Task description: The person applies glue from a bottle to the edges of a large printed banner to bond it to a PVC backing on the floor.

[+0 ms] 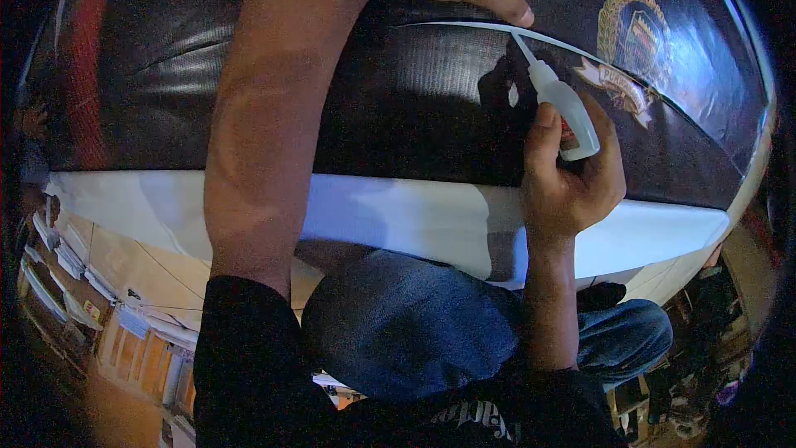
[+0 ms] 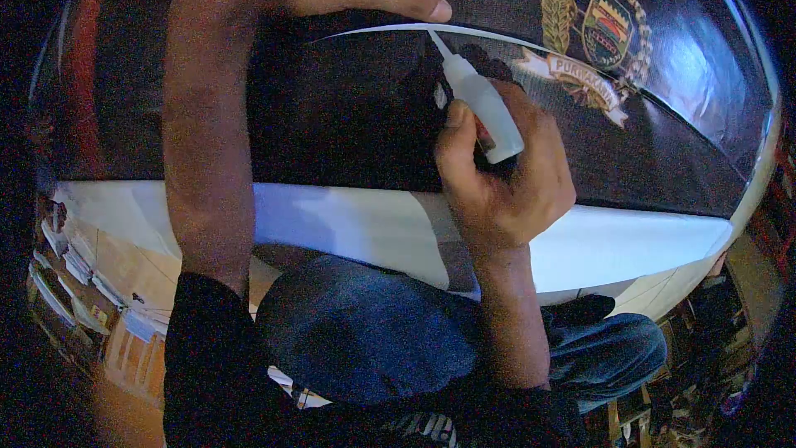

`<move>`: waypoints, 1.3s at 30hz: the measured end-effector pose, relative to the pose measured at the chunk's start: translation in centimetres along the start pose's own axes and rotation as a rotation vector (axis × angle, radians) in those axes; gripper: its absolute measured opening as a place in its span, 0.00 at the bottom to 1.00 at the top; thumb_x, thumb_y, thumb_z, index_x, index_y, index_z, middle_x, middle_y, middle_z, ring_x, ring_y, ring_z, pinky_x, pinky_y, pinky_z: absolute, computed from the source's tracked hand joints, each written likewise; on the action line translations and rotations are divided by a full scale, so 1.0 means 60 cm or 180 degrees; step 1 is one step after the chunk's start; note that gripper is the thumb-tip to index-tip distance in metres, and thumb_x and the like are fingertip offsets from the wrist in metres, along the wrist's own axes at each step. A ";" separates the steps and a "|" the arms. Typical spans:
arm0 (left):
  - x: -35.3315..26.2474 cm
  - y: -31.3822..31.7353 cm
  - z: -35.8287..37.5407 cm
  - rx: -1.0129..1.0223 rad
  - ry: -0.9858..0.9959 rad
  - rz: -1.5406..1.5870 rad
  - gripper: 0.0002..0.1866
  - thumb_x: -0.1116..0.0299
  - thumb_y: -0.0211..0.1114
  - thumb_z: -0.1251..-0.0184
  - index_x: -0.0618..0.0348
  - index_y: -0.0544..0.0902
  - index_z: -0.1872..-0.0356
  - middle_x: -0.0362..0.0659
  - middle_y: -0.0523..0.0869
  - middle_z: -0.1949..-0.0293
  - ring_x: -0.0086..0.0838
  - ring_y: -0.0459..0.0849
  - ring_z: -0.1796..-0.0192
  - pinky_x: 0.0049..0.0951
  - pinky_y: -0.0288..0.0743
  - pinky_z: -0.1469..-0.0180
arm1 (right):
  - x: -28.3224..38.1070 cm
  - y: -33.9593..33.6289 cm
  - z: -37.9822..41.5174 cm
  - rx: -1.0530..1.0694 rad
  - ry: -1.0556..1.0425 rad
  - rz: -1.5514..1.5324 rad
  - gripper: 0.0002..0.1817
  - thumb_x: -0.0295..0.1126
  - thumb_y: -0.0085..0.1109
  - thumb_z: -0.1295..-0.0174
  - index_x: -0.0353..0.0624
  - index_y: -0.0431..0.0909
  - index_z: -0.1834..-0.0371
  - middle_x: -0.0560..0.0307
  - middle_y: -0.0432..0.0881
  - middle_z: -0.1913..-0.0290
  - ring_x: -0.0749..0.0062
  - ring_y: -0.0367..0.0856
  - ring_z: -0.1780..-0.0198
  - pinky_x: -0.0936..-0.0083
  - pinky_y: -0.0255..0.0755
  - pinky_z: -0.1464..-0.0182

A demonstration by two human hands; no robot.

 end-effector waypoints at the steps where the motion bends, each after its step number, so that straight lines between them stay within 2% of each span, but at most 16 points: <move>1: -0.001 0.000 0.000 0.0036 -0.0041 -0.0055 0.60 0.35 0.68 0.55 0.56 0.49 0.25 0.67 0.38 0.27 0.57 0.31 0.24 0.57 0.22 0.27 | -0.008 0.002 0.001 0.0055 0.0205 -0.0048 0.13 0.28 0.70 0.49 0.39 0.81 0.61 0.54 0.85 0.68 0.71 0.84 0.71 0.77 0.78 0.66; 2: 0.000 0.001 0.001 0.0072 -0.0081 -0.0111 0.60 0.35 0.67 0.55 0.56 0.49 0.25 0.67 0.37 0.27 0.56 0.31 0.24 0.57 0.22 0.27 | -0.009 0.003 0.000 0.0052 0.0202 -0.0047 0.13 0.28 0.70 0.49 0.39 0.81 0.61 0.54 0.85 0.68 0.71 0.84 0.71 0.77 0.78 0.66; 4: 0.003 0.003 0.000 0.0047 -0.0043 -0.0075 0.60 0.35 0.67 0.54 0.55 0.48 0.25 0.67 0.37 0.27 0.56 0.31 0.24 0.57 0.22 0.27 | 0.010 -0.001 -0.001 -0.0099 -0.0342 0.0239 0.13 0.28 0.70 0.50 0.39 0.81 0.61 0.54 0.85 0.68 0.71 0.83 0.71 0.78 0.77 0.66; 15: 0.012 0.004 -0.002 0.0047 0.0002 -0.0149 0.61 0.34 0.68 0.56 0.57 0.48 0.25 0.70 0.37 0.28 0.60 0.30 0.25 0.59 0.21 0.28 | -0.009 -0.003 0.003 0.0014 0.0078 0.0093 0.14 0.29 0.70 0.49 0.39 0.81 0.60 0.54 0.85 0.68 0.70 0.84 0.71 0.77 0.77 0.65; 16: 0.012 0.002 0.000 0.0251 0.0128 0.0059 0.61 0.33 0.68 0.56 0.58 0.48 0.26 0.70 0.37 0.28 0.60 0.30 0.25 0.60 0.21 0.28 | -0.016 -0.002 0.004 0.0005 0.0178 -0.0014 0.14 0.29 0.70 0.49 0.39 0.81 0.60 0.54 0.84 0.68 0.70 0.84 0.71 0.77 0.77 0.65; 17: 0.008 0.005 0.002 0.0451 0.0256 0.0264 0.62 0.33 0.67 0.56 0.58 0.49 0.26 0.70 0.36 0.28 0.61 0.30 0.25 0.61 0.21 0.29 | -0.016 -0.002 0.003 0.0001 0.0175 -0.0014 0.14 0.29 0.70 0.49 0.39 0.81 0.60 0.54 0.84 0.68 0.70 0.84 0.71 0.77 0.77 0.65; 23: 0.010 0.009 0.001 0.0167 0.0388 0.0124 0.61 0.33 0.67 0.56 0.56 0.48 0.25 0.68 0.36 0.27 0.60 0.30 0.25 0.61 0.21 0.29 | -0.002 -0.005 -0.002 -0.0062 -0.0075 0.0059 0.13 0.29 0.69 0.48 0.39 0.81 0.60 0.54 0.84 0.68 0.71 0.83 0.71 0.78 0.77 0.65; 27: 0.008 0.006 0.005 0.0193 0.0246 -0.0061 0.61 0.33 0.67 0.56 0.55 0.47 0.25 0.68 0.36 0.27 0.60 0.30 0.25 0.61 0.21 0.29 | 0.002 -0.003 -0.002 -0.0055 -0.0132 0.0002 0.13 0.29 0.69 0.48 0.38 0.81 0.61 0.53 0.84 0.68 0.71 0.83 0.71 0.77 0.77 0.65; 30: 0.006 0.008 0.002 0.0260 0.0387 0.0186 0.61 0.34 0.68 0.55 0.55 0.47 0.25 0.68 0.36 0.27 0.60 0.29 0.25 0.62 0.20 0.29 | 0.007 -0.003 -0.001 -0.0042 -0.0243 0.0016 0.13 0.29 0.69 0.48 0.38 0.81 0.61 0.53 0.84 0.68 0.71 0.83 0.71 0.77 0.77 0.65; 32: 0.002 0.008 0.004 0.0272 0.0130 -0.0202 0.60 0.35 0.67 0.54 0.55 0.47 0.25 0.68 0.36 0.27 0.61 0.29 0.25 0.63 0.20 0.29 | 0.007 0.000 -0.003 0.0038 -0.0239 0.0017 0.13 0.30 0.69 0.49 0.38 0.81 0.61 0.53 0.84 0.68 0.70 0.84 0.70 0.77 0.77 0.65; 35: 0.009 0.009 -0.001 0.0236 0.0342 0.0041 0.60 0.34 0.67 0.54 0.56 0.47 0.25 0.68 0.36 0.27 0.61 0.30 0.25 0.63 0.21 0.29 | 0.012 -0.005 -0.004 -0.0062 -0.0368 0.0196 0.14 0.30 0.70 0.49 0.38 0.81 0.61 0.53 0.85 0.67 0.69 0.84 0.69 0.76 0.77 0.65; 37: 0.007 0.011 0.002 0.0192 0.0336 -0.0043 0.60 0.34 0.67 0.54 0.56 0.47 0.25 0.68 0.36 0.27 0.61 0.29 0.25 0.63 0.21 0.30 | -0.011 -0.005 0.000 -0.0030 0.0189 0.0081 0.15 0.31 0.71 0.49 0.37 0.81 0.60 0.52 0.85 0.66 0.69 0.85 0.68 0.76 0.78 0.63; 39: 0.011 0.010 0.002 0.0147 0.0327 -0.0128 0.61 0.33 0.66 0.54 0.56 0.47 0.25 0.69 0.36 0.27 0.61 0.29 0.25 0.64 0.21 0.30 | -0.012 -0.010 0.001 -0.0022 0.0268 0.0090 0.15 0.31 0.70 0.48 0.36 0.81 0.60 0.51 0.85 0.66 0.69 0.85 0.67 0.76 0.78 0.63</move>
Point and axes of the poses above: each hand's wrist, its own z-axis away from the middle knuckle, its own y-axis out of the palm, x = y × z, the point moved 9 cm from there along -z, towards the middle knuckle
